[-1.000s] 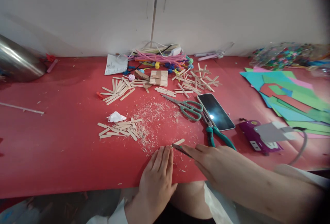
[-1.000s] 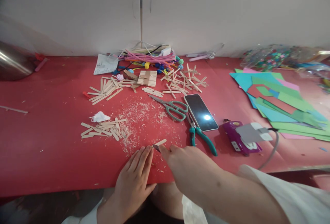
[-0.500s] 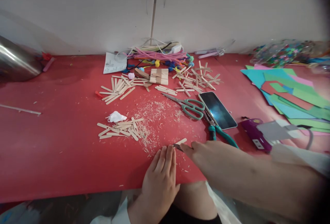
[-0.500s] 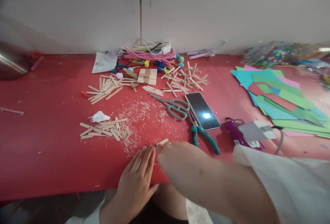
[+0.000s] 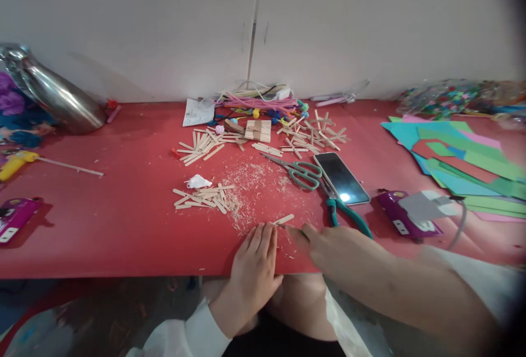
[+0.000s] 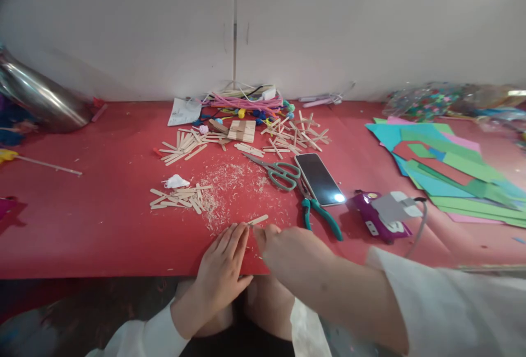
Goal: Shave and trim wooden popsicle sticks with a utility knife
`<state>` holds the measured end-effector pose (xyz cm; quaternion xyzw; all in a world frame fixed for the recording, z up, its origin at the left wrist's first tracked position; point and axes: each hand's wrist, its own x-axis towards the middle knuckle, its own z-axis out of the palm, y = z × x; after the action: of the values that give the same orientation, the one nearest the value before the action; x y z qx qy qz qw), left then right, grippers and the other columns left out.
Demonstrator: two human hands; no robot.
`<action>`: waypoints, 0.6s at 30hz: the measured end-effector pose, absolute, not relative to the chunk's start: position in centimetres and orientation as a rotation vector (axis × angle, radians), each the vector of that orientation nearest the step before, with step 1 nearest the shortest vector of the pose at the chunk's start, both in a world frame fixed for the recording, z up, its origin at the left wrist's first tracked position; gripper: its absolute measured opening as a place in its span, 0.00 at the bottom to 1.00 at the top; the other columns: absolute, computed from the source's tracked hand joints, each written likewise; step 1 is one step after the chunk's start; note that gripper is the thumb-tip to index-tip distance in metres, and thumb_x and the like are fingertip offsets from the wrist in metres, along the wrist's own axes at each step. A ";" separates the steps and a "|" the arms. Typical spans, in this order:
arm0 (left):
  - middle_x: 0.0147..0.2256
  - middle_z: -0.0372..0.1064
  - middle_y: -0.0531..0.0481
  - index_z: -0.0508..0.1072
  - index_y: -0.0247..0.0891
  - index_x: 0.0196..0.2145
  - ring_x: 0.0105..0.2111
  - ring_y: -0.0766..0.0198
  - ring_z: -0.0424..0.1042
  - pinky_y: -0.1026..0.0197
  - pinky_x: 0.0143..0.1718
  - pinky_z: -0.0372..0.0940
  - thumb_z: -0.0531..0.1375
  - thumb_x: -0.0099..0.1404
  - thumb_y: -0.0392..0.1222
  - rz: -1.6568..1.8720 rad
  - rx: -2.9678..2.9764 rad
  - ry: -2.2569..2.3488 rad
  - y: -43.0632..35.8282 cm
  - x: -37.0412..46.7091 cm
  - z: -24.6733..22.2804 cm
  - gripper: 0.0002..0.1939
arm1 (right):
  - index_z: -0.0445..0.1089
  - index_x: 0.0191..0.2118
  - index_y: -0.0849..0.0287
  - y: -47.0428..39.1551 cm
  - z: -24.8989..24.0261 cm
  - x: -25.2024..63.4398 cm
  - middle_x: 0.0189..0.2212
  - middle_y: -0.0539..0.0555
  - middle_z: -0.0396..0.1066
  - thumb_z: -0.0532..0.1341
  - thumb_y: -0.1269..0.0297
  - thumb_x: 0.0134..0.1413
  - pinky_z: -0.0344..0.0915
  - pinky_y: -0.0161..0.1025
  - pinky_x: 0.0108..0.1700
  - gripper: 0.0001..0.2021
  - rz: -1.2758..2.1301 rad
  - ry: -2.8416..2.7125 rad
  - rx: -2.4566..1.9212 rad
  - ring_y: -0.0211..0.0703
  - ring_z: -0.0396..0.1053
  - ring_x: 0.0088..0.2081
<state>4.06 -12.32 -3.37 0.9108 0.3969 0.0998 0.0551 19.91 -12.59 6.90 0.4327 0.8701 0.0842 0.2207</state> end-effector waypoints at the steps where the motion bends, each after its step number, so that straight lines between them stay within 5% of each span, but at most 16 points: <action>1: 0.58 0.51 0.40 0.53 0.26 0.58 0.56 0.52 0.54 0.54 0.55 0.55 0.64 0.49 0.48 0.302 2.767 1.205 -12.3 4.1 -3.4 0.43 | 0.66 0.48 0.64 -12.2 7.5 20.2 0.28 0.58 0.71 0.55 0.77 0.45 0.48 0.33 0.16 0.20 0.223 2.403 1.207 0.37 0.64 0.18; 9: 0.59 0.50 0.41 0.49 0.28 0.59 0.57 0.51 0.51 0.53 0.55 0.55 0.63 0.50 0.47 0.271 2.767 1.222 -12.4 4.0 -3.4 0.44 | 0.59 0.55 0.65 -11.3 8.9 21.4 0.34 0.58 0.73 0.54 0.81 0.37 0.52 0.34 0.18 0.32 -0.037 2.294 1.293 0.42 0.72 0.25; 18: 0.58 0.51 0.41 0.50 0.28 0.59 0.57 0.51 0.52 0.53 0.55 0.55 0.63 0.50 0.47 0.283 2.763 1.232 -12.5 4.0 -3.4 0.43 | 0.58 0.55 0.62 -11.2 8.0 21.7 0.34 0.57 0.73 0.54 0.81 0.38 0.47 0.34 0.17 0.32 -0.124 2.350 1.348 0.42 0.72 0.26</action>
<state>3.97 -12.52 -3.42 0.9081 0.4050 0.0930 0.0516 21.74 -11.17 7.97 0.4857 0.8466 -0.0446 0.2130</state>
